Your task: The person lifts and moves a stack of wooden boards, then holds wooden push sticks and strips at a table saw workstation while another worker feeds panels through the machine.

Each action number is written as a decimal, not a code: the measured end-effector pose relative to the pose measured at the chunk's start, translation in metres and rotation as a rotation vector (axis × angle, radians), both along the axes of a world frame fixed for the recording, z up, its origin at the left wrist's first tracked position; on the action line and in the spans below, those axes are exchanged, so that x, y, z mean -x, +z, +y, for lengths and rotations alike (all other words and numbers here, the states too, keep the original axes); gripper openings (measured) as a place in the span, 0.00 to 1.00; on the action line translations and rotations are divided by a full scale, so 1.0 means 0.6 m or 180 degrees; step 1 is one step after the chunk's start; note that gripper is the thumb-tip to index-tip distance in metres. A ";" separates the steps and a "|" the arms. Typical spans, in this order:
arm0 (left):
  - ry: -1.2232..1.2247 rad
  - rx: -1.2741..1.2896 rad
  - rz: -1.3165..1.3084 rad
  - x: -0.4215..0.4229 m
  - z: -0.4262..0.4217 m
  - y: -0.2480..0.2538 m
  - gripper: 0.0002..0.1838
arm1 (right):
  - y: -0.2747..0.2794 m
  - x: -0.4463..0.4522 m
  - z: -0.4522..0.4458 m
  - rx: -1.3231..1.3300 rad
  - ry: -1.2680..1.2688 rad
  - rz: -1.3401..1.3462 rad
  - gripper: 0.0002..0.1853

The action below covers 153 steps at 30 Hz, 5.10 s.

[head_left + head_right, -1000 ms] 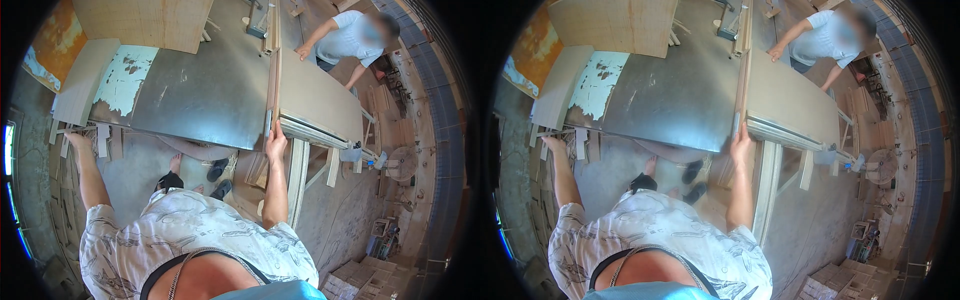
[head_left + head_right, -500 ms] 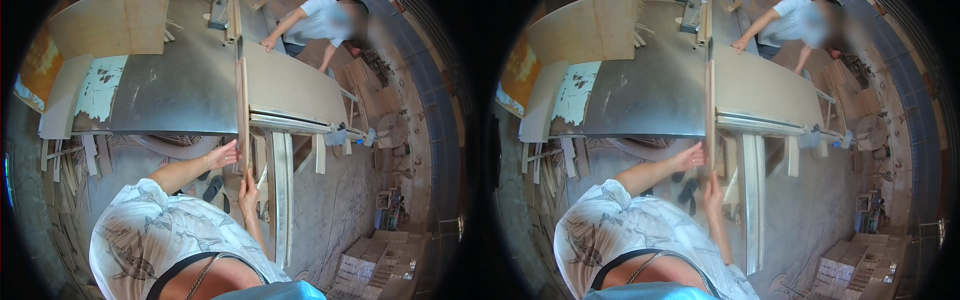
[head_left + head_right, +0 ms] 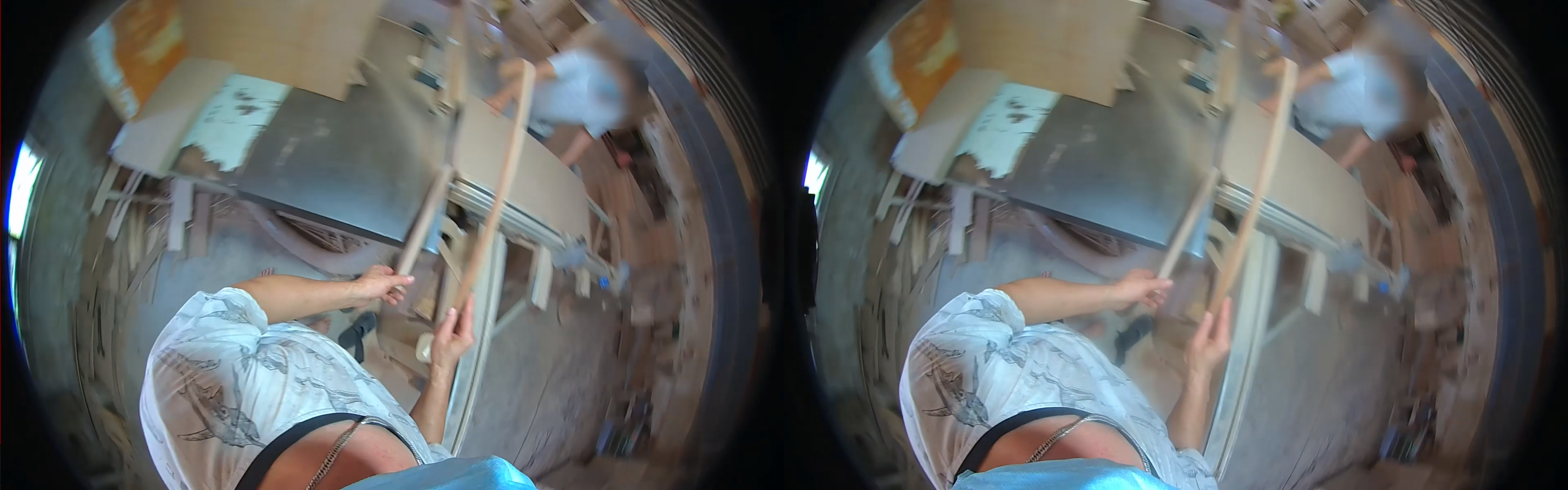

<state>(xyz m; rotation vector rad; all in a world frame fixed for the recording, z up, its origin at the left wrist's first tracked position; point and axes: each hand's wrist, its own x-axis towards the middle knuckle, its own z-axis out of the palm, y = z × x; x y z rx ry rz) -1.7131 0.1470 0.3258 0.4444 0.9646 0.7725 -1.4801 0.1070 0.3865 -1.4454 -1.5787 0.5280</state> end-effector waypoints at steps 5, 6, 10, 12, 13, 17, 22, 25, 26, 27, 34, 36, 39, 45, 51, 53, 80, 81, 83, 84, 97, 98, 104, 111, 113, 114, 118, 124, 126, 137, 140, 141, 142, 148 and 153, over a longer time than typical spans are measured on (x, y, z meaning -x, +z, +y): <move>0.0067 -0.0015 -0.0111 0.270 -0.105 0.035 0.34 | 0.011 0.185 0.011 0.0551 0.0419 0.1546 0.30; 0.0254 -0.0065 -0.0030 0.327 -0.138 0.040 0.33 | 0.009 0.218 0.007 0.0668 0.0426 0.1587 0.29; 0.0759 -0.0138 0.0383 0.577 -0.285 0.109 0.27 | -0.033 0.336 -0.022 0.1205 0.0405 0.1647 0.29; 0.0999 -0.0125 0.0612 0.707 -0.353 0.130 0.27 | -0.044 0.421 -0.043 0.1624 0.0337 0.2030 0.29; 0.1057 -0.0134 0.0805 0.770 -0.384 0.140 0.26 | -0.055 0.453 -0.057 0.1806 0.0281 0.2200 0.29; 0.1494 -0.0291 0.1176 0.988 -0.491 0.137 0.24 | -0.121 0.540 -0.105 0.2180 0.0163 0.2782 0.29; 0.2056 -0.0269 0.0950 1.186 -0.533 0.128 0.23 | -0.129 0.609 -0.099 0.2127 -0.0039 0.2683 0.29; 0.2227 -0.0177 0.0795 1.268 -0.536 0.094 0.24 | -0.130 0.615 -0.091 0.1960 0.0011 0.2514 0.28; 0.2244 -0.0147 0.0746 1.289 -0.534 0.084 0.24 | -0.131 0.613 -0.089 0.1962 -0.0017 0.2487 0.28; 0.2260 -0.0119 0.0697 1.308 -0.533 0.072 0.25 | -0.121 0.616 -0.087 0.1962 -0.0046 0.2460 0.28; 0.3147 -0.0002 0.0708 1.304 -0.459 0.072 0.28 | -0.090 0.626 -0.089 0.1662 -0.0140 0.2233 0.28; 0.3564 -0.0025 0.0958 1.292 -0.427 0.057 0.29 | -0.085 0.621 -0.090 0.1566 -0.0089 0.2149 0.28; 0.4266 0.0029 0.1523 1.283 -0.362 0.009 0.30 | -0.081 0.605 -0.085 0.1445 -0.0082 0.2036 0.28; 0.5222 0.0113 0.1549 1.261 -0.250 0.029 0.29 | -0.051 0.556 -0.079 0.1245 -0.0038 0.1995 0.27; 0.5362 -0.0244 0.1067 1.353 -0.244 -0.065 0.36 | -0.014 0.407 -0.024 0.1167 -0.0069 0.1850 0.28; 0.5106 -0.0915 0.0844 1.210 -0.260 0.077 0.43 | -0.003 0.336 0.014 0.0887 -0.0031 0.1712 0.28; -0.0271 0.0192 0.3743 0.489 -0.210 -0.298 0.40 | -0.004 0.136 0.498 0.0866 0.0358 -0.0690 0.27; -0.0601 0.0125 0.3559 0.451 -0.167 -0.271 0.41 | -0.012 0.127 0.470 0.0766 0.0358 -0.0723 0.27; -0.1024 -0.0446 0.2863 0.377 -0.085 -0.226 0.42 | -0.015 0.130 0.427 0.0725 0.0320 -0.0706 0.27; -0.1027 -0.0484 0.2551 0.335 -0.053 -0.240 0.37 | -0.001 0.130 0.395 0.0821 0.0269 -0.0708 0.27; 0.0280 0.0399 -0.1439 -0.102 0.122 -0.105 0.60 | -0.024 0.045 0.002 0.0932 0.0067 -0.0665 0.25; 0.0227 0.0415 -0.1499 -0.118 0.118 -0.103 0.56 | -0.023 0.037 -0.037 0.0930 0.0045 -0.0610 0.25; 0.0250 0.0290 -0.1223 -0.161 0.031 -0.018 0.38 | 0.020 0.005 -0.159 0.0922 -0.0113 -0.0331 0.25; -0.0007 -0.0111 -0.0181 -0.100 -0.017 0.019 0.22 | 0.042 0.011 -0.025 -0.0405 0.0133 -0.0580 0.27; -0.0116 -0.0051 -0.0414 -0.017 -0.033 0.064 0.23 | 0.049 0.051 -0.016 0.0208 0.0127 0.0289 0.27; -0.0095 -0.0037 -0.0431 0.036 -0.054 0.075 0.24 | 0.045 0.071 -0.011 0.0170 0.0175 0.0400 0.28; -0.0045 -0.0094 -0.0269 0.254 -0.152 0.139 0.27 | 0.045 0.156 -0.029 0.0665 0.0357 0.1223 0.28; 0.0752 -0.0371 0.0495 0.628 -0.355 0.183 0.26 | -0.022 0.291 -0.043 0.0497 0.0310 0.1335 0.29; 0.1023 -0.0335 0.0827 0.750 -0.412 0.194 0.23 | -0.029 0.346 -0.049 0.0422 0.0269 0.1381 0.29; 0.1828 -0.0300 0.0598 1.179 -0.562 0.154 0.21 | 0.009 0.525 -0.075 0.0479 0.0168 0.1747 0.29; 0.2043 -0.0283 0.0453 1.222 -0.555 0.134 0.24 | 0.011 0.531 -0.078 0.0351 0.0090 0.1564 0.30; 0.2176 -0.0250 0.0382 1.228 -0.551 0.133 0.24 | 0.027 0.537 -0.090 0.0359 -0.0029 0.1445 0.29; 0.2332 -0.0222 0.0307 1.233 -0.543 0.129 0.25 | 0.027 0.537 -0.091 0.0363 -0.0045 0.1438 0.29; 0.3829 -0.0098 0.1377 1.236 -0.454 0.040 0.46 | 0.034 0.523 -0.109 0.0384 -0.0112 0.1349 0.29; 0.4941 0.0588 0.2638 1.180 -0.330 0.065 0.59 | 0.056 0.510 -0.117 0.0584 -0.0095 0.1394 0.29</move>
